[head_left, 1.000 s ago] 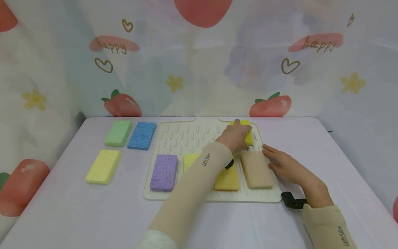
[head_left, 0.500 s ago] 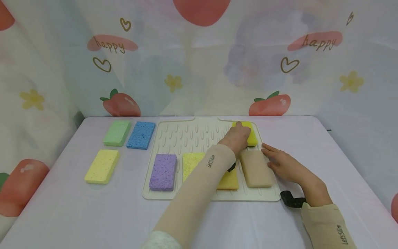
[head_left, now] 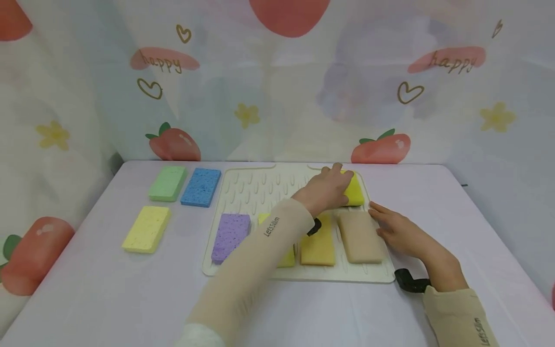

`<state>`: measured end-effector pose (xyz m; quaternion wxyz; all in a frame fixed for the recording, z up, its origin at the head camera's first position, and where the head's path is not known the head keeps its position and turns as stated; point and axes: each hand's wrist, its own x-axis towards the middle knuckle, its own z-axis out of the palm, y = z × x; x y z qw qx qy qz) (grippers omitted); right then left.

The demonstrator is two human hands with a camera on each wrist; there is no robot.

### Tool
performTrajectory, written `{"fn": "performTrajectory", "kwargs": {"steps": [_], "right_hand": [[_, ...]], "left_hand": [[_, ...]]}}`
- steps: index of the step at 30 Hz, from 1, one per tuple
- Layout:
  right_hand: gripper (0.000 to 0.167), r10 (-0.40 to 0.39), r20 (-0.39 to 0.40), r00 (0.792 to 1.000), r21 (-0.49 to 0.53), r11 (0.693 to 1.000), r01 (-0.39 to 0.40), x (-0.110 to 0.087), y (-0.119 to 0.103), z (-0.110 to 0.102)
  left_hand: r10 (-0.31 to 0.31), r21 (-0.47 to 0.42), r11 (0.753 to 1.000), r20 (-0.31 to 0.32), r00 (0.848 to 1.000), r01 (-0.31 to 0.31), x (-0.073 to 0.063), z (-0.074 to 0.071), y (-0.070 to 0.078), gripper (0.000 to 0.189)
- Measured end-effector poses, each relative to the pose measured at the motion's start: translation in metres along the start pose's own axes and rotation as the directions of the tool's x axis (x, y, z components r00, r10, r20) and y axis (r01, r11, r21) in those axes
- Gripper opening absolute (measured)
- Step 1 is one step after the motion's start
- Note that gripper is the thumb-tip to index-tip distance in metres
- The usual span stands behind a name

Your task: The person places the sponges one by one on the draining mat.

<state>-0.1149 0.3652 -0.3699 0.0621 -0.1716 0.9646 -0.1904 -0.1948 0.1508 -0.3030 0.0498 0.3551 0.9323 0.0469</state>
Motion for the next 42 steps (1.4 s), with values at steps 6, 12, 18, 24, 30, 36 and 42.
{"fn": "performTrajectory", "kwargs": {"steps": [6,12,18,24,30,36,42], "right_hand": [[0.052,0.024,0.014,1.0,-0.008,1.0,-0.024,0.0,0.0,-0.001],[0.053,0.026,0.018,1.0,-0.007,1.0,-0.026,0.0,0.0,0.0],[0.053,0.009,0.014,1.0,-0.002,1.0,-0.009,0.001,0.001,0.001],[0.053,0.01,0.007,1.0,-0.003,1.0,-0.01,0.001,0.002,0.002],[0.053,0.006,0.004,1.0,0.007,1.0,-0.006,-0.001,0.002,0.006],[0.052,-0.012,-0.011,1.0,-0.035,0.999,0.012,-0.002,0.003,0.004],[0.051,-0.022,-0.014,1.0,-0.033,0.999,0.022,-0.001,0.003,0.004]], "left_hand": [[0.036,-0.103,0.994,-0.02,0.999,-0.038,-0.026,-0.013,-0.016,0.05],[0.061,-0.113,0.991,-0.105,0.993,-0.073,-0.06,-0.021,-0.038,0.052],[0.02,-0.103,0.994,-0.199,0.98,-0.042,-0.092,-0.026,-0.06,0.054],[-0.038,-0.13,0.992,-0.242,0.97,0.006,-0.119,-0.025,-0.079,0.054],[-0.088,-0.143,0.989,-0.28,0.956,0.049,-0.147,-0.014,-0.099,0.053],[-0.109,-0.165,0.985,-0.355,0.929,0.052,-0.174,0.002,-0.117,0.051],[-0.199,-0.215,0.968,-0.358,0.912,0.127,-0.199,0.015,-0.133,0.051]]}}
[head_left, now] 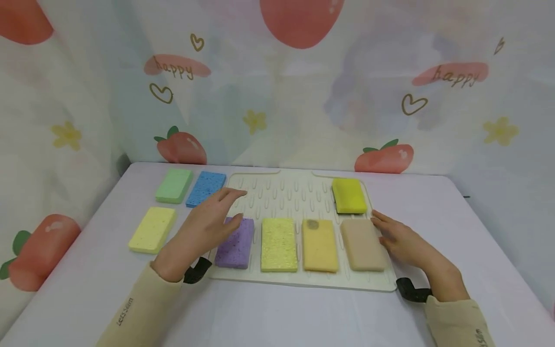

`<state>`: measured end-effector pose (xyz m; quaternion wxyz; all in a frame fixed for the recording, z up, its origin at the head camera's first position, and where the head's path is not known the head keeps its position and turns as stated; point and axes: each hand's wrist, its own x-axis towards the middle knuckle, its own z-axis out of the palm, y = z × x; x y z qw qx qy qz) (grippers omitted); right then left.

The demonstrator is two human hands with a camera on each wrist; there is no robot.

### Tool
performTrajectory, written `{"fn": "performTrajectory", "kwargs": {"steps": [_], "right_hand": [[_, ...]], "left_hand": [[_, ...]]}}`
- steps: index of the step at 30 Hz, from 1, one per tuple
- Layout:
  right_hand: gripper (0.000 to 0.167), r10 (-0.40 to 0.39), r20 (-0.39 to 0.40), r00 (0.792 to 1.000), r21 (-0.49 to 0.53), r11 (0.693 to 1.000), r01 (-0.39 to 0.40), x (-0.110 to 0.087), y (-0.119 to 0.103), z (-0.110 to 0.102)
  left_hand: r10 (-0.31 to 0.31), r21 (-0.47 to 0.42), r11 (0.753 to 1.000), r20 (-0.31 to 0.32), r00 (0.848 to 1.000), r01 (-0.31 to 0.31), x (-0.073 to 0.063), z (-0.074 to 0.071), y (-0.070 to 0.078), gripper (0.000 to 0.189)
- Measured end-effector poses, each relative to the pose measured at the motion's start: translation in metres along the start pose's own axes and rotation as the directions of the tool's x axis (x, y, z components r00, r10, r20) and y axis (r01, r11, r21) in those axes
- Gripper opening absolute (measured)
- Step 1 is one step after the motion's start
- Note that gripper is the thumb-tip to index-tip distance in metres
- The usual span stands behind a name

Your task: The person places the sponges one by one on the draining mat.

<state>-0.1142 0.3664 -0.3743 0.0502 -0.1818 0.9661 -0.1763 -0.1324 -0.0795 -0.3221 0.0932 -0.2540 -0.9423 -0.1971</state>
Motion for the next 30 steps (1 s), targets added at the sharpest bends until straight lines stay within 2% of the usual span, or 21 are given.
{"fn": "performTrajectory", "kwargs": {"steps": [5,11,20,30], "right_hand": [[0.051,0.009,0.003,1.0,0.006,1.0,-0.009,-0.001,-0.001,0.0],[0.051,0.0,-0.003,1.0,0.007,1.0,0.0,0.0,-0.005,-0.002],[0.051,0.016,-0.002,1.0,0.001,1.0,-0.016,-0.001,-0.005,-0.002],[0.05,0.004,-0.008,1.0,0.01,1.0,-0.004,0.001,-0.005,-0.001]], "left_hand": [[-0.092,-0.008,0.996,0.028,0.995,0.092,-0.015,-0.004,-0.017,0.051],[-0.146,0.028,0.989,0.015,0.989,0.146,-0.03,-0.006,-0.039,0.049],[-0.203,0.087,0.976,0.018,0.979,0.201,-0.049,-0.005,-0.062,0.047],[-0.245,0.136,0.961,0.009,0.969,0.242,-0.061,-0.007,-0.087,0.05]]}}
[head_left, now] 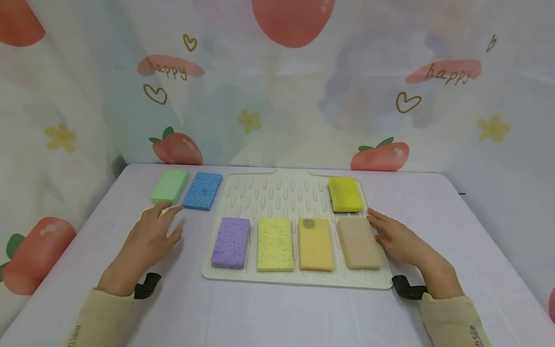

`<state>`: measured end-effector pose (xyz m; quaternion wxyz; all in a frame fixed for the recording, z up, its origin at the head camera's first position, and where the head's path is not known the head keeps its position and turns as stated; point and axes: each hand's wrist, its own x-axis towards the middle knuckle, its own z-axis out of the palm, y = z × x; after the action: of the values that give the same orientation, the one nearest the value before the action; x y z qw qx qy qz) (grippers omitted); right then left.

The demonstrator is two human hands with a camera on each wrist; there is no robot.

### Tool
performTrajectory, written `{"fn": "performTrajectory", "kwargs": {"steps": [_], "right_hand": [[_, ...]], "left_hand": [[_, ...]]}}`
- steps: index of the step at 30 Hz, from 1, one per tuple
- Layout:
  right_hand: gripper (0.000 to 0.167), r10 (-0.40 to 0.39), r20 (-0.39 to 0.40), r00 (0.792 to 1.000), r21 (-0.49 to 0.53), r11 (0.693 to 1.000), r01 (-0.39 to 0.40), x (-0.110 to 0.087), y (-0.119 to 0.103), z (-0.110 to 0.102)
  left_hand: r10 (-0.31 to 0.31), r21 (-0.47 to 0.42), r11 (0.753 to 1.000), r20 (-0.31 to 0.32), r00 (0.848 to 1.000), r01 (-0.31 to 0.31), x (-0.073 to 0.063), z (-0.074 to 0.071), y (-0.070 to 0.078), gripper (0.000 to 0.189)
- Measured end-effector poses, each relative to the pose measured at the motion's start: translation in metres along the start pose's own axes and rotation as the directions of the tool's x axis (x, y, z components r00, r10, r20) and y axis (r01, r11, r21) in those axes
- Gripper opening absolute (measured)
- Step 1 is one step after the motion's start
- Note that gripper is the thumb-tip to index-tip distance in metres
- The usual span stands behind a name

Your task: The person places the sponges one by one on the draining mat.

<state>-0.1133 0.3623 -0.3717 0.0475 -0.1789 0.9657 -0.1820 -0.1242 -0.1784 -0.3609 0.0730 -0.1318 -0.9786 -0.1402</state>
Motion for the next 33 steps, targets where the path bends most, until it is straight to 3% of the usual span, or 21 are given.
{"fn": "performTrajectory", "kwargs": {"steps": [7,13,20,33], "right_hand": [[0.051,0.005,0.004,1.0,-0.014,1.0,-0.005,0.001,0.0,0.001],[0.051,0.007,0.003,1.0,-0.009,1.0,-0.007,0.0,-0.001,0.001],[0.05,0.01,0.002,1.0,-0.004,1.0,-0.01,0.0,-0.001,0.001],[0.051,0.016,0.004,1.0,0.013,1.0,-0.016,0.0,0.0,0.001]], "left_hand": [[-0.066,0.013,0.998,0.064,0.996,0.066,-0.007,-0.002,-0.022,0.054],[-0.087,0.017,0.996,0.103,0.991,0.086,-0.013,0.0,-0.035,0.054],[-0.106,-0.019,0.994,0.158,0.982,0.11,-0.016,0.001,-0.037,0.058],[-0.122,-0.006,0.992,0.156,0.98,0.124,-0.016,0.004,-0.037,0.059]]}}
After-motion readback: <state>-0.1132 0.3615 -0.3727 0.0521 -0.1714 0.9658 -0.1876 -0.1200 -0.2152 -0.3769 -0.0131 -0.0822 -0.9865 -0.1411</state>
